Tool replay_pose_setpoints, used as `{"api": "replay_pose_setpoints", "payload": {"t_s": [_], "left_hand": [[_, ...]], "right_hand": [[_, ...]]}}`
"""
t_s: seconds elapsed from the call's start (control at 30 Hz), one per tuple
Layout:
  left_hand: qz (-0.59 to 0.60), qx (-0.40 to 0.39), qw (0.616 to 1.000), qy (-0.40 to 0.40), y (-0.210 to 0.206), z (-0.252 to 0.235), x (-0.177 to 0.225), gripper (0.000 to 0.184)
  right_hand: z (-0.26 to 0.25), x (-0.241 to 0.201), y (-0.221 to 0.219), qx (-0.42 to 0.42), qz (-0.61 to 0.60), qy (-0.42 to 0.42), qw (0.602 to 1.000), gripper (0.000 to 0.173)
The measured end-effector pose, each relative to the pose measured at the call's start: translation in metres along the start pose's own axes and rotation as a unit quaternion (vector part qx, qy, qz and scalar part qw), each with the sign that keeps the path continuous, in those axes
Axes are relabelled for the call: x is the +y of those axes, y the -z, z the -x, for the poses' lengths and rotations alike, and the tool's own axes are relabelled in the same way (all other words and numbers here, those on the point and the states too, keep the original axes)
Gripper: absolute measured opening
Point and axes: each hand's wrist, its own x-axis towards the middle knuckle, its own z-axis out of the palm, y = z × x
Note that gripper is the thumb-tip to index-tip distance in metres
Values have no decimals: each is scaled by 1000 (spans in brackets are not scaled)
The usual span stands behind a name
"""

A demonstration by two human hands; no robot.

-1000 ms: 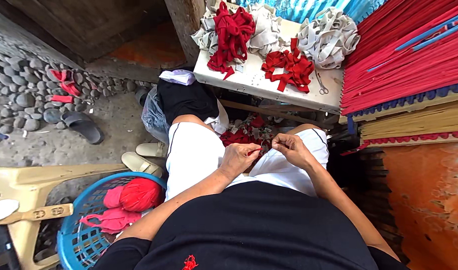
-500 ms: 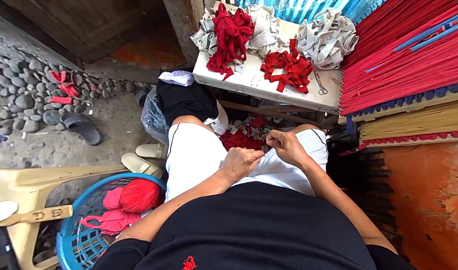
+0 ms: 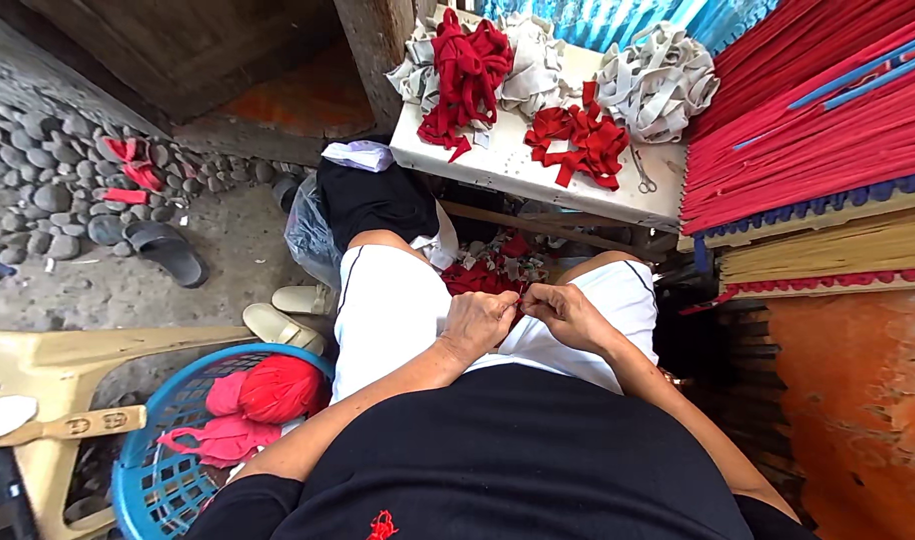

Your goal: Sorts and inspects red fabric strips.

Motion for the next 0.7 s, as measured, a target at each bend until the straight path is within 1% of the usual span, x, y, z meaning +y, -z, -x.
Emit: {"api": "replay_pose_setpoints", "payload": {"t_s": [0.07, 0.17, 0.27, 0.33, 0.4, 0.5, 0.57, 0.6, 0.7], "left_hand": [[-3, -12, 999, -37, -2, 0, -2, 19], [2, -11, 995, -101, -5, 1, -5, 21], [2, -7, 990, -139, -5, 1, -6, 21], [5, -5, 989, -149, -4, 0, -6, 21], [18, 8, 991, -135, -5, 1, -6, 23], [60, 32, 996, -51, -4, 1, -6, 23], [82, 39, 996, 9, -1, -1, -4, 23], [86, 40, 995, 27, 0, -1, -4, 23], [80, 38, 995, 49, 0, -1, -2, 24]], "right_hand": [[-2, -2, -1, 10, -2, 3, 1000, 12], [-8, -1, 3, 52, 23, 2, 998, 11], [-14, 4, 10, 70, 57, -21, 996, 11], [-17, 8, 11, 77, 71, -39, 994, 11], [-16, 12, 11, 83, 76, -50, 992, 11], [-11, 14, 13, 96, 68, -60, 991, 11], [-5, 9, 12, 105, 53, -49, 992, 11], [-3, 6, 10, 108, 48, -38, 992, 10], [0, -2, -1, 115, 40, -7, 993, 9]]}}
